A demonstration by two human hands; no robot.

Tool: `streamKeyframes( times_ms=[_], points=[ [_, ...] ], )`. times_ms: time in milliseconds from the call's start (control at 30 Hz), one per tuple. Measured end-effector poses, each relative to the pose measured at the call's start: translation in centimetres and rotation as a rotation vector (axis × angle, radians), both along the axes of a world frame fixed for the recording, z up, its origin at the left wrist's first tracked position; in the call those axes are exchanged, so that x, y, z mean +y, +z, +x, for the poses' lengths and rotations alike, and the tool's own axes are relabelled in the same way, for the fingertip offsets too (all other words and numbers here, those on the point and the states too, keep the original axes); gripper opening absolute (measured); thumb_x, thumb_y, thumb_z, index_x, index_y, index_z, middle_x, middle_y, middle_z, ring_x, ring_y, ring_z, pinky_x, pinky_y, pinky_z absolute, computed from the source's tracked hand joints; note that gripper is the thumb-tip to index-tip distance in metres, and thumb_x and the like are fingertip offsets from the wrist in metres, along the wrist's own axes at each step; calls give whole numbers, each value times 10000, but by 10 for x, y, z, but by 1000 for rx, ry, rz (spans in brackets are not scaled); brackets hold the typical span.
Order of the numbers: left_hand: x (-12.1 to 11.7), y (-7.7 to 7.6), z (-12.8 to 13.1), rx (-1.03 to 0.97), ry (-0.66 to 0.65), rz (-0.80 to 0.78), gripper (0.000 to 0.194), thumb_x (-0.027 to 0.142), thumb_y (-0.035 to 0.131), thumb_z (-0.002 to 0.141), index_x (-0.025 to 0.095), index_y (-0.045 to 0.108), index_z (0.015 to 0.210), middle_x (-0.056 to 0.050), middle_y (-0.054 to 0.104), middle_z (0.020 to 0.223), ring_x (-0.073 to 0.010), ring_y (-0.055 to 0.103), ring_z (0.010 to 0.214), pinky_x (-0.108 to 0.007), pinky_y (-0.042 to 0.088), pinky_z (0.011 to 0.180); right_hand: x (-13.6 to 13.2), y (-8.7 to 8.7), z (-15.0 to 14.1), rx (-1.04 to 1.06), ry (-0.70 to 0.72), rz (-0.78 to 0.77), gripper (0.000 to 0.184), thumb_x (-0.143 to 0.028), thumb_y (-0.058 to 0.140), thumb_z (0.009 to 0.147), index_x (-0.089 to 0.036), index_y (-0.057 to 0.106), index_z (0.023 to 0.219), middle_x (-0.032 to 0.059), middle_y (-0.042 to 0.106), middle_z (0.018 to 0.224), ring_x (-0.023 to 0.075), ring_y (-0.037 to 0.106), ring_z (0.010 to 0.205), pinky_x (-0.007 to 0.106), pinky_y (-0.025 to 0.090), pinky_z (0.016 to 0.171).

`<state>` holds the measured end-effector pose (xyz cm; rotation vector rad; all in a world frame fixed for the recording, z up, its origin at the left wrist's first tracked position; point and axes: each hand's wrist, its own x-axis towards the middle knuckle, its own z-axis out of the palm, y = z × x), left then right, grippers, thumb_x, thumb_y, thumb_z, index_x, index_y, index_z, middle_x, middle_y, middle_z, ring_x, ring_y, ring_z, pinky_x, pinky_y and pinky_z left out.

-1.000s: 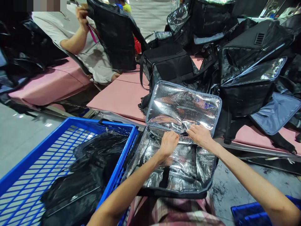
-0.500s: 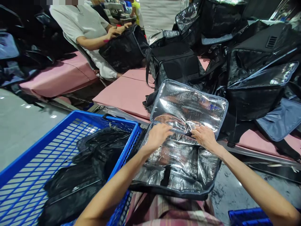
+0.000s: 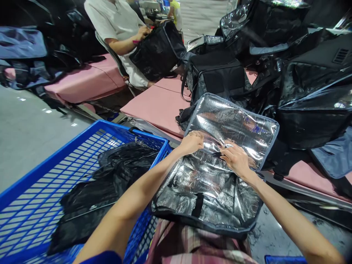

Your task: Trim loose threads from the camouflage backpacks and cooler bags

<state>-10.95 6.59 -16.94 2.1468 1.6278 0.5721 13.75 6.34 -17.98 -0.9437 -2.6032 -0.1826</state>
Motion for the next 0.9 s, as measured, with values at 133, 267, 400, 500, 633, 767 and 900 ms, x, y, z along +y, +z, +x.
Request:
streamKeyframes(
  times_ms=[133, 267, 400, 500, 633, 767, 900],
  points=[
    [5, 2, -2, 72, -44, -71, 197, 235, 562, 736, 176, 670, 583, -17, 625, 609, -148, 529, 623, -260, 365, 628, 4, 0, -25, -54, 12, 128, 170, -242, 466, 886, -199, 622, 936, 42, 643, 819, 171, 450, 733, 306, 236, 647],
    [-1, 0, -8, 49, -148, -13, 272, 275, 479, 826, 191, 690, 675, -8, 658, 725, -155, 550, 795, -247, 377, 718, 7, 3, -32, -130, 96, 234, 187, -145, 451, 878, -194, 624, 927, 26, 636, 770, 157, 410, 682, 307, 207, 619],
    [-17, -4, -8, 113, -199, 142, 142, 281, 566, 803, 224, 684, 858, 5, 671, 895, -165, 538, 885, -281, 359, 769, 5, 7, -19, -170, 129, 225, 161, -169, 470, 875, -200, 623, 912, 21, 629, 748, 159, 405, 689, 309, 212, 632],
    [-37, -12, 3, 174, -11, 336, 157, 287, 547, 833, 209, 653, 918, -25, 648, 950, -176, 516, 885, -321, 330, 772, 2, 9, -7, -161, 66, 228, 157, -200, 474, 881, -198, 621, 935, 26, 635, 772, 164, 415, 716, 311, 224, 656],
    [-58, -29, 27, 283, 95, 393, 262, 391, 520, 840, 170, 632, 754, -44, 612, 747, -176, 494, 736, -324, 304, 674, -2, 9, -2, -168, 56, 267, 178, -184, 456, 888, -192, 609, 980, 28, 643, 808, 161, 422, 723, 311, 227, 654],
    [-63, -41, 50, 337, 117, 323, 259, 329, 468, 877, 148, 617, 767, -54, 593, 733, -166, 502, 697, -311, 309, 636, -3, 10, -4, -195, 72, 258, 182, -166, 440, 891, -190, 608, 955, 29, 640, 804, 158, 421, 707, 312, 225, 645],
    [-60, -42, 55, 171, 191, 177, 206, 257, 471, 867, 184, 631, 759, -21, 603, 763, -139, 522, 685, -272, 333, 622, -4, 12, -5, -201, 77, 224, 195, -144, 427, 892, -193, 603, 960, 30, 631, 783, 156, 419, 697, 315, 220, 636]
  ],
)
